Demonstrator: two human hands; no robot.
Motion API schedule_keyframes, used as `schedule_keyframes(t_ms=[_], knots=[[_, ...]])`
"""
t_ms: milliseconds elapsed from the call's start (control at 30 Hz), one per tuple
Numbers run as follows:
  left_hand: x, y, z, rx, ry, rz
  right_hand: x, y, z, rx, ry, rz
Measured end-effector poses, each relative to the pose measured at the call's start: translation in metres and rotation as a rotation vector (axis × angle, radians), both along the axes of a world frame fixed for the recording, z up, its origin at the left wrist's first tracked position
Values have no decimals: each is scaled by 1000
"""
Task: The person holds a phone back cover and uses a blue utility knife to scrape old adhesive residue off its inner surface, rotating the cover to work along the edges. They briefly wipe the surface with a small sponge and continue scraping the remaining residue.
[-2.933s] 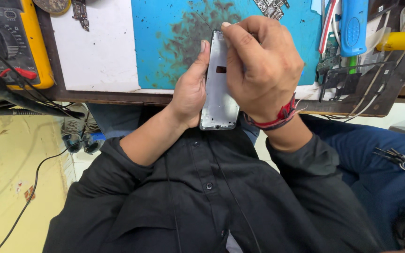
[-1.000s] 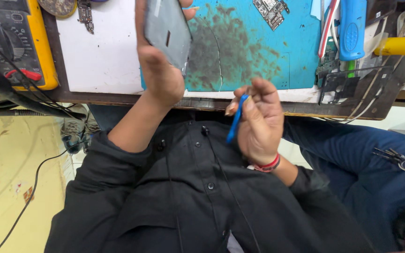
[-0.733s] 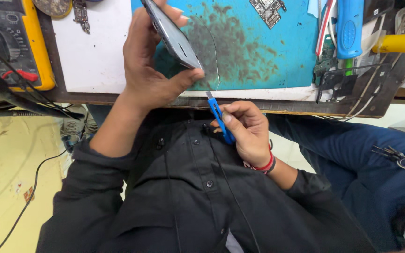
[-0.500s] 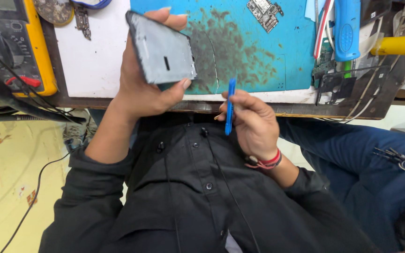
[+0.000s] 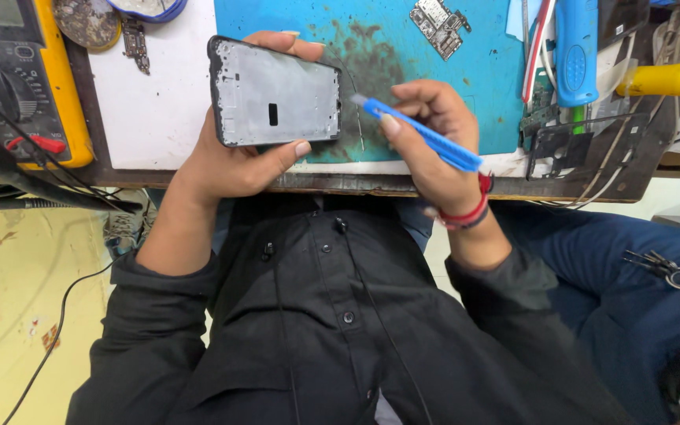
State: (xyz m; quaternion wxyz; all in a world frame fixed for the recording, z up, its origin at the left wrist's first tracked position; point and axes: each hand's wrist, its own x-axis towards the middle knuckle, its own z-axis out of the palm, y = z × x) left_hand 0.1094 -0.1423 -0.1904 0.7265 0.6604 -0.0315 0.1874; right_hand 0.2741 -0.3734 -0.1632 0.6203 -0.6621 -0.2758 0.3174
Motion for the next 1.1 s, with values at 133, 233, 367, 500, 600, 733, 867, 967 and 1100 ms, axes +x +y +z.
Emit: schedule_keyframes(t_ms=[133,233,367,500,600,733,867,967,1100], knots=[[3,4,-1,0,-13,-21,18,21,-1,-66,-318,68],[5,6,-2,8,-28,-27,25,29,1,-114,-433,90],[7,9,-1,49,-24,-15,26,35,2,-106,-442,81],[8,10,0,69,-36,-17,24,37,4,-54,-505,63],[8,8,0,48,-41,-19,21,35,5,-98,-521,93],[6,8,-2,32,-41,-25,18,33,3,-92,-506,39],[3,8,-3,46,-49,-24,16,31,-1,-98,-470,109],[2,7,-3,51,-40,-17,12,28,-2,-81,-423,33],[1,7,-3,48,-44,-19,6,24,1,-87,-486,89]])
